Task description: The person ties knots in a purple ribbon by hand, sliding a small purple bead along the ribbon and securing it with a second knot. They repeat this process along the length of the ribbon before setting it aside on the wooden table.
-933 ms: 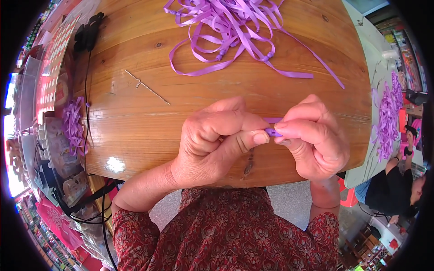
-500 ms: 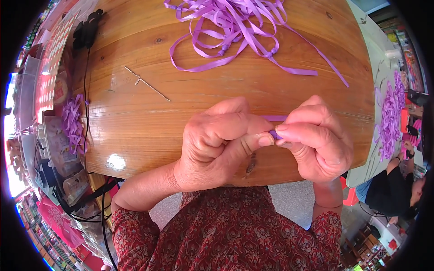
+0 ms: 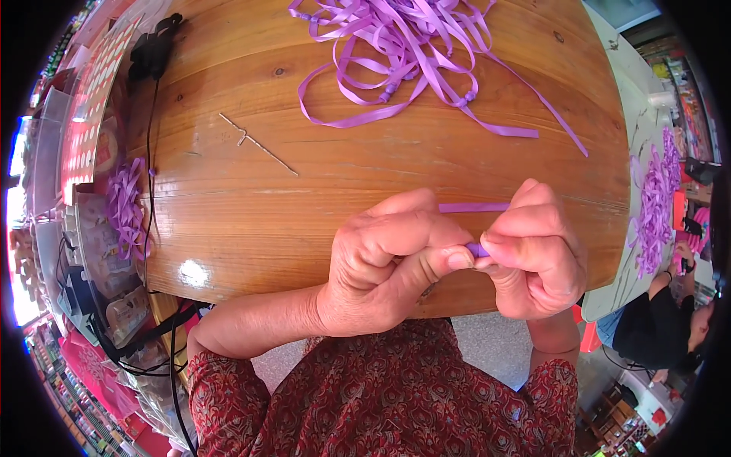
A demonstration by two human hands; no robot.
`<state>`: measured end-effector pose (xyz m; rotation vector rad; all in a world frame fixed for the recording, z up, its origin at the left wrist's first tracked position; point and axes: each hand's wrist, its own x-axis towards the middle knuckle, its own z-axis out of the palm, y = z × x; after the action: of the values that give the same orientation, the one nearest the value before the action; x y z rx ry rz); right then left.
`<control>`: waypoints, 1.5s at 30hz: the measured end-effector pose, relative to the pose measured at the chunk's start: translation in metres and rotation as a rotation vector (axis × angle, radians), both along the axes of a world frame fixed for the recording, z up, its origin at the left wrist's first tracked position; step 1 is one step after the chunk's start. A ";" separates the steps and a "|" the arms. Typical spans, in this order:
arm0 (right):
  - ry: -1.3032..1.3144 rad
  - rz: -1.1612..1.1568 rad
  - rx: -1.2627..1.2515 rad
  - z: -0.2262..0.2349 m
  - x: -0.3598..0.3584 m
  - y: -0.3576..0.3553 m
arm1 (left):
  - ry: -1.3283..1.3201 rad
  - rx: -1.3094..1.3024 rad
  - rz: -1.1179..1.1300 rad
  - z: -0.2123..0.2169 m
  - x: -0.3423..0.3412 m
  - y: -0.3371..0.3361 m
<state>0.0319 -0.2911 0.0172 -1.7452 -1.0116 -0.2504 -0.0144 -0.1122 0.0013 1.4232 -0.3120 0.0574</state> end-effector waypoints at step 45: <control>-0.176 -0.042 -0.383 0.005 0.016 -0.015 | -0.062 0.345 -0.110 0.003 0.016 0.008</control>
<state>0.0474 -0.3064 0.0225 -2.1200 -1.2103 -0.2524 0.0014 -0.1046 0.0047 1.7448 -0.4674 -0.0447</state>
